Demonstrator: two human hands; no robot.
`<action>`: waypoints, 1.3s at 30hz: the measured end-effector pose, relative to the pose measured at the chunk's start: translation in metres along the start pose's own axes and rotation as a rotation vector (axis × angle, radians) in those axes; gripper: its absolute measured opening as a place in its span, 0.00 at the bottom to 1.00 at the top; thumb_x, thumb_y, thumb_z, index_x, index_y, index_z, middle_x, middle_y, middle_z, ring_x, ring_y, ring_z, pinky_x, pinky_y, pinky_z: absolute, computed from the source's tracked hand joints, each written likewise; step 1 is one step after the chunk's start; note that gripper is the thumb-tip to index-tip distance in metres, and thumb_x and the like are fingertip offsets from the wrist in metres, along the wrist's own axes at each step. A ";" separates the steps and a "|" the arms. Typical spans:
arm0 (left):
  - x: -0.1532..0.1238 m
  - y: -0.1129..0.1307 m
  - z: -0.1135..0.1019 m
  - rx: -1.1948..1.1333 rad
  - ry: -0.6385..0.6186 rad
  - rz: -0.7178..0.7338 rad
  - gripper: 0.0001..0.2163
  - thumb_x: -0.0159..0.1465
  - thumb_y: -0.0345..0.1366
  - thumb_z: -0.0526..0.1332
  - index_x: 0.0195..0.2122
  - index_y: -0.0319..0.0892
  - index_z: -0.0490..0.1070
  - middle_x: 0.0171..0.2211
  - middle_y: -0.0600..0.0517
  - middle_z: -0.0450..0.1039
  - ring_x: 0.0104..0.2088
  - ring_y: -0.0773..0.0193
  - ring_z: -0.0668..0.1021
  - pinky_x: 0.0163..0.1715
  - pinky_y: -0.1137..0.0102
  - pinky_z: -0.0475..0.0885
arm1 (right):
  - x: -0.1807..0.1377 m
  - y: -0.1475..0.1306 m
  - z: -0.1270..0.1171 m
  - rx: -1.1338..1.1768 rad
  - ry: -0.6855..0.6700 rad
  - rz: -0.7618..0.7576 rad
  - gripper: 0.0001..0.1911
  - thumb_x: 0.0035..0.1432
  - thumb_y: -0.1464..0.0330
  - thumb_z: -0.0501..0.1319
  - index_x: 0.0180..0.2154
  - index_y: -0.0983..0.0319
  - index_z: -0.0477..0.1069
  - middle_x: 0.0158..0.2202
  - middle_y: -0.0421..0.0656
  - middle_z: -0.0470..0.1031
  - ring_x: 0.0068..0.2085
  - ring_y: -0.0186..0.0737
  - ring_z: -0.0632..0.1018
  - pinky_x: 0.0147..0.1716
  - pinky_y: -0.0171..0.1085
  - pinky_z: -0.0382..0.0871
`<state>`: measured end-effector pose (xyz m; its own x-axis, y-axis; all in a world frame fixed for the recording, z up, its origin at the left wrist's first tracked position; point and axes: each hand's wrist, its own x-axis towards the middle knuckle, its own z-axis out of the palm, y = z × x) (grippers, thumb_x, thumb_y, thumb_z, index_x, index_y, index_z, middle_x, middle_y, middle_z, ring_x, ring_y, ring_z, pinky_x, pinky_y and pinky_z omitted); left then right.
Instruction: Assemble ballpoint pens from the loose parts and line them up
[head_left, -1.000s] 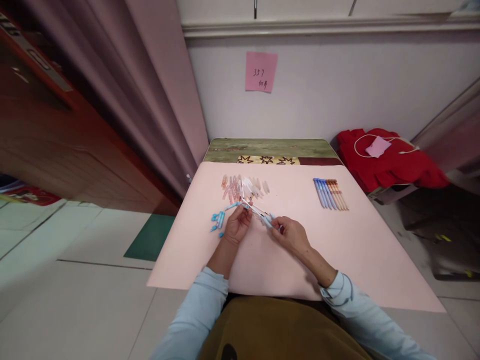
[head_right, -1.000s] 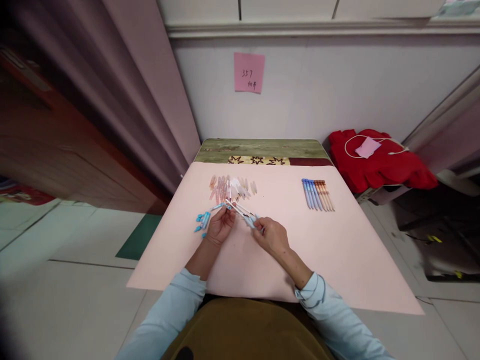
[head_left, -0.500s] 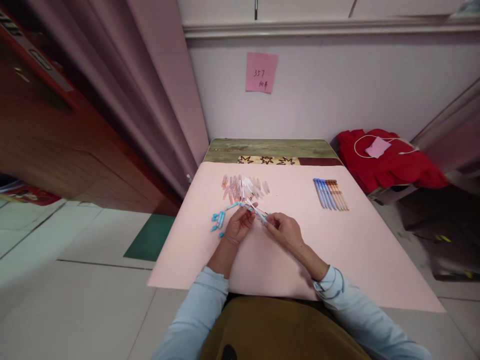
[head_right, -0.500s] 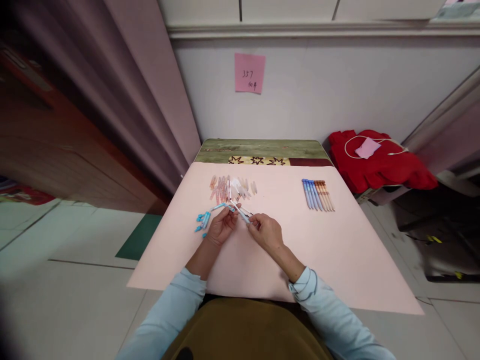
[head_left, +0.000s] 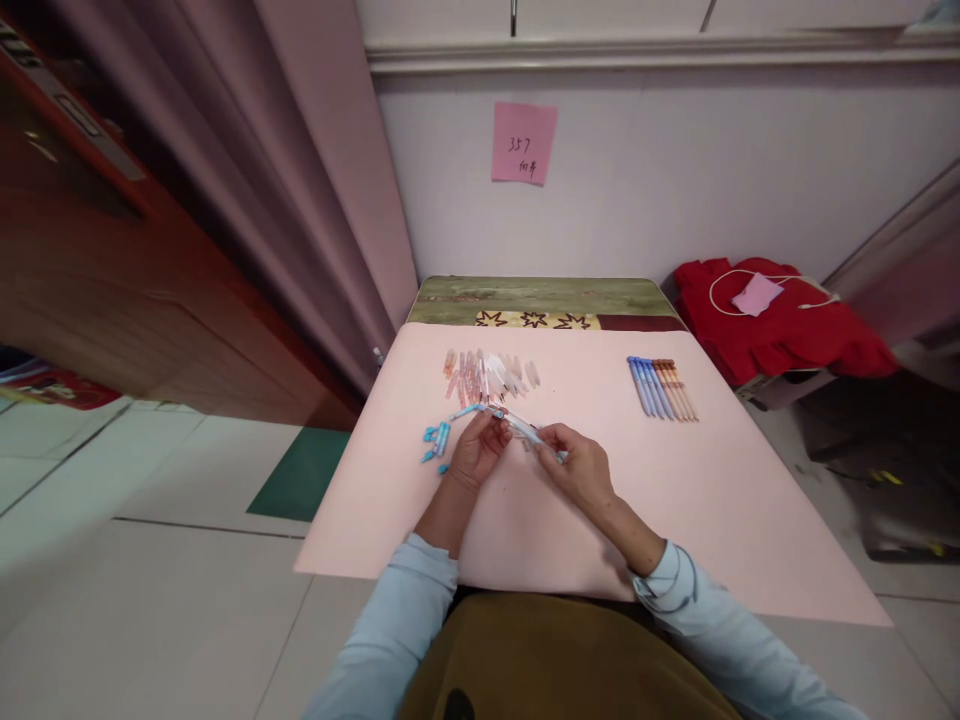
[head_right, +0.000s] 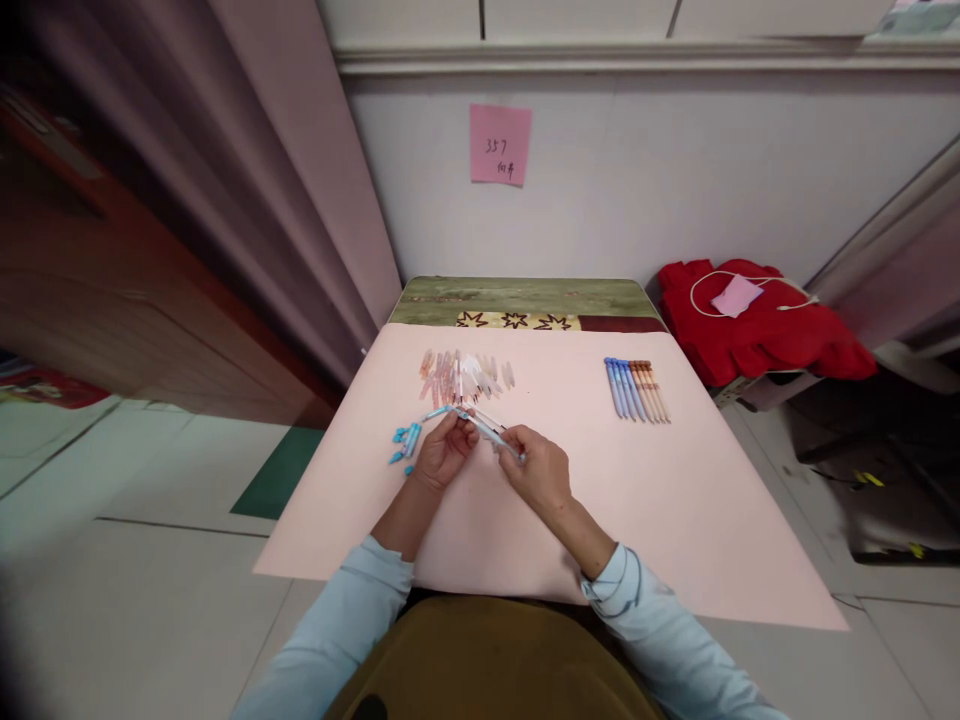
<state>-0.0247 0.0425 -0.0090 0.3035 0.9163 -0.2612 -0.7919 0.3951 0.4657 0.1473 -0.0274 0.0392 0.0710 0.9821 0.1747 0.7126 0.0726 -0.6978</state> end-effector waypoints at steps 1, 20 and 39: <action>-0.001 0.000 0.001 0.008 0.002 0.004 0.04 0.61 0.31 0.63 0.35 0.36 0.73 0.29 0.51 0.75 0.27 0.71 0.76 0.29 0.75 0.74 | 0.000 -0.001 0.000 -0.039 0.009 -0.012 0.09 0.56 0.61 0.59 0.36 0.56 0.75 0.29 0.37 0.77 0.28 0.35 0.75 0.28 0.32 0.60; -0.002 -0.009 0.008 0.216 -0.066 0.110 0.07 0.57 0.30 0.67 0.35 0.35 0.73 0.30 0.51 0.73 0.27 0.72 0.74 0.30 0.76 0.72 | 0.008 0.021 0.027 0.079 0.305 -0.180 0.09 0.60 0.66 0.56 0.38 0.59 0.74 0.37 0.43 0.77 0.40 0.40 0.76 0.43 0.37 0.67; -0.003 -0.011 0.015 0.301 -0.048 0.102 0.09 0.55 0.29 0.68 0.35 0.36 0.71 0.33 0.48 0.77 0.25 0.73 0.75 0.30 0.76 0.73 | 0.000 0.033 0.033 0.108 0.288 -0.111 0.15 0.62 0.57 0.57 0.35 0.60 0.76 0.29 0.41 0.78 0.28 0.34 0.74 0.31 0.32 0.65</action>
<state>-0.0091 0.0362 -0.0011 0.2612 0.9513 -0.1637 -0.6293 0.2964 0.7184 0.1478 -0.0196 -0.0065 0.2021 0.8787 0.4326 0.6499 0.2101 -0.7304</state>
